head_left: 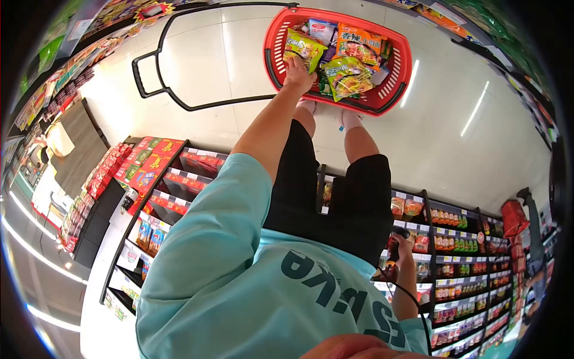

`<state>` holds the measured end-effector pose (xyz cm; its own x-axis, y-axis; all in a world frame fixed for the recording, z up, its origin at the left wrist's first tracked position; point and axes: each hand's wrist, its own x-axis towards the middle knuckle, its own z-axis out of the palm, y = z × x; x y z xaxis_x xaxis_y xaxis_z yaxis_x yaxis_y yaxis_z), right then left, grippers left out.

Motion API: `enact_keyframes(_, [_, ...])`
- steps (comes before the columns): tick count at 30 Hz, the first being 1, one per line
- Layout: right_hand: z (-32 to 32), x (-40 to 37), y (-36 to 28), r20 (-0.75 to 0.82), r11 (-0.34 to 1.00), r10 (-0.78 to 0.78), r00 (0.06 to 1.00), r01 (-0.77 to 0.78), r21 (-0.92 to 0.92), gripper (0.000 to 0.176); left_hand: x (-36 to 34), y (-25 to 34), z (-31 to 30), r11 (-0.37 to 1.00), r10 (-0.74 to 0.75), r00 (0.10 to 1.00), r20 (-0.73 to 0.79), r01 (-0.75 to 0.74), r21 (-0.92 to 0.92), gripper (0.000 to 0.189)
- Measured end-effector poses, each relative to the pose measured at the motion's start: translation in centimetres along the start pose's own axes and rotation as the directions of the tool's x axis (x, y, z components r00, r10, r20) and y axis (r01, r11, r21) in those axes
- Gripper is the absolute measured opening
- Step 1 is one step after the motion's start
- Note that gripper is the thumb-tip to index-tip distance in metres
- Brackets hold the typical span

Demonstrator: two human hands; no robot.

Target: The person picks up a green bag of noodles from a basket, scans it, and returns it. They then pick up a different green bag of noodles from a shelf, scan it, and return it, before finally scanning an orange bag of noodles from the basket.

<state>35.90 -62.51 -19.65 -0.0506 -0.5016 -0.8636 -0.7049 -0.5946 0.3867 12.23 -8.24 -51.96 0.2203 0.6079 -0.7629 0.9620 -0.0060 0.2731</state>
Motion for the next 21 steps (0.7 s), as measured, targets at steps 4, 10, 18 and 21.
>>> enact_keyframes(4, [0.2,1.0,0.6,-0.027,0.999,0.031,0.999,-0.031,-0.014,0.018,2.6,1.6,1.4,0.987,-0.102,0.994,-0.027,0.098,-0.128,0.113])
enact_keyframes(10, [0.8,-0.5,1.2,-0.023,0.997,0.078,0.997,-0.077,0.014,0.016,4.2,2.0,2.5,0.988,-0.153,0.960,-0.233,0.140,-0.072,0.113])
enact_keyframes(18, [-0.5,0.3,2.9,-0.004,0.997,0.077,0.997,-0.076,0.024,0.020,3.5,2.5,0.6,0.991,-0.132,0.924,-0.359,0.125,-0.043,0.092])
enact_keyframes(21, [-0.4,-0.5,3.3,0.011,0.998,0.032,0.999,-0.032,0.047,0.019,2.5,2.3,-1.6,0.977,-0.210,0.939,-0.273,0.188,-0.105,0.080])
